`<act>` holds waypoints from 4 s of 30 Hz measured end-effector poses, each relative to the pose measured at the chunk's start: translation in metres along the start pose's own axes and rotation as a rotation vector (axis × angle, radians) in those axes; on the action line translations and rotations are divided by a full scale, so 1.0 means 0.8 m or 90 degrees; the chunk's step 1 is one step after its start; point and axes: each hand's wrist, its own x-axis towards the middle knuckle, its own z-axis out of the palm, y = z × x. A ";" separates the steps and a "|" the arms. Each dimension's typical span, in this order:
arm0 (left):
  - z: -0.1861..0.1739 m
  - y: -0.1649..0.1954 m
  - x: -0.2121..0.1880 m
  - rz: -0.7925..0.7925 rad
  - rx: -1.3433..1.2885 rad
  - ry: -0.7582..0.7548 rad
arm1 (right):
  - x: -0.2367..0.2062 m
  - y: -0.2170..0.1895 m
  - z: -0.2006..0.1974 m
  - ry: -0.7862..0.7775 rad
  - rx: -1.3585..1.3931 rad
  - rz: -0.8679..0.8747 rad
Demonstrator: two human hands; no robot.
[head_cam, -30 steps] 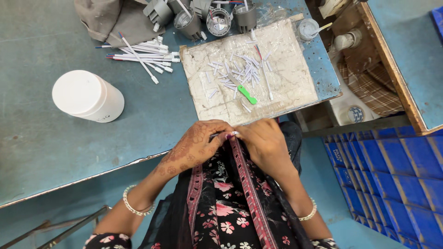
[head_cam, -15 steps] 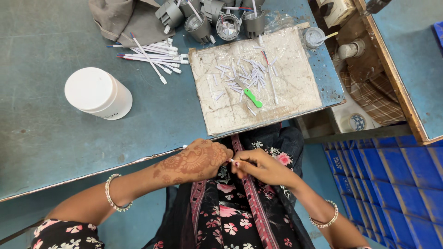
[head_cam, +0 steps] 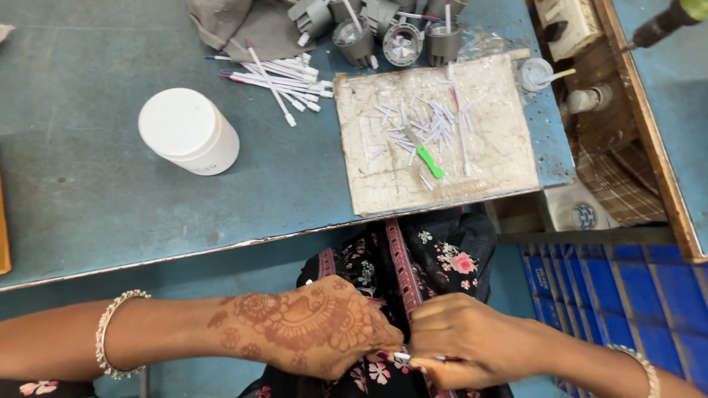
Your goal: The person strips the ends of white wires using a green utility knife, then inserts the wires into gray cylindrical motor housings. The person repeats this process for multiple wires and motor housings on a blue workbench.
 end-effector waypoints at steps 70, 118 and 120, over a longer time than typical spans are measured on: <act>-0.021 -0.372 0.102 0.186 -1.044 0.770 | 0.141 0.217 0.001 0.726 -0.085 0.371; -0.057 -0.344 0.082 0.038 -0.754 0.774 | 0.070 0.158 -0.017 0.623 -0.086 0.421; -0.057 -0.340 0.083 0.025 -0.735 0.769 | 0.070 0.158 -0.017 0.621 -0.084 0.427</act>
